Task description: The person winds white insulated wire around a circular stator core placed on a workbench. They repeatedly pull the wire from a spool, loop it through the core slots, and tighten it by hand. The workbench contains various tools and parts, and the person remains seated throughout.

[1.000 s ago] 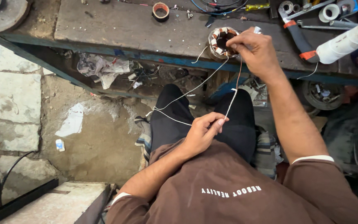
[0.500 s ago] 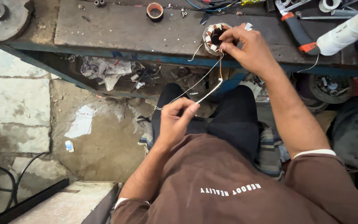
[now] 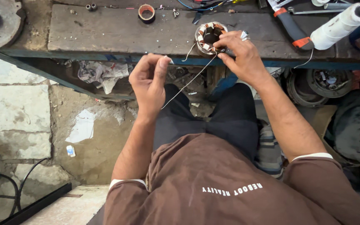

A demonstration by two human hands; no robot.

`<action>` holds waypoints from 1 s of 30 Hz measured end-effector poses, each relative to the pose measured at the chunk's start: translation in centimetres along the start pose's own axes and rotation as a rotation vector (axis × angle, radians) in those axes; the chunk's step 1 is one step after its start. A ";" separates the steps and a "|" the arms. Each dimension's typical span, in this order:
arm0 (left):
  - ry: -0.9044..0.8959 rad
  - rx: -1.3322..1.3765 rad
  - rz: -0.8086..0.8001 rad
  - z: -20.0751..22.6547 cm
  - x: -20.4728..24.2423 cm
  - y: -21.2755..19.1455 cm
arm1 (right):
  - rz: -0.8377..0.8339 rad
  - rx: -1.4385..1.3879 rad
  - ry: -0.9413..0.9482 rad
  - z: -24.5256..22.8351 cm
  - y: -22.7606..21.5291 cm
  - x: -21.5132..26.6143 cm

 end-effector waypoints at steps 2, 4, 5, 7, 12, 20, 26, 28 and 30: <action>0.033 -0.023 -0.029 0.2 -0.8 0.5 | 0.006 0.010 -0.019 -0.1 0.0 -0.1; 0.056 -0.042 -0.056 0.4 -1.6 0.9 | 0.018 0.015 -0.042 -0.4 -0.1 -0.2; 0.063 -0.049 -0.069 0.5 -1.9 1.0 | 0.025 0.015 -0.055 -0.5 -0.1 -0.3; 0.063 -0.047 -0.086 0.3 -2.2 1.3 | 0.036 0.014 -0.073 -0.8 -0.1 -0.3; 0.059 -0.065 -0.080 -0.5 -2.9 1.4 | 0.073 -0.089 -0.054 -0.5 -0.1 -0.4; -0.007 -0.044 -0.148 -0.4 -5.2 2.6 | 0.271 -0.303 0.090 1.1 -0.7 2.5; -0.166 0.164 -0.361 1.4 -6.8 5.8 | 0.596 -1.041 0.522 9.3 -2.0 13.7; -0.167 0.214 -0.446 2.1 -7.1 7.5 | 0.642 -1.049 0.618 12.1 -3.3 19.9; -0.159 0.289 -0.527 2.8 -7.2 9.1 | 0.598 -1.079 0.782 14.9 -4.8 27.1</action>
Point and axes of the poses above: each hand's wrist, its own x-axis away from the middle knuckle, its own y-axis out of the palm, z = x × y, the point moved 8 cm from there along -x, towards the middle knuckle, and after that the axes turned 5 degrees about z, right-handed, at the moved point
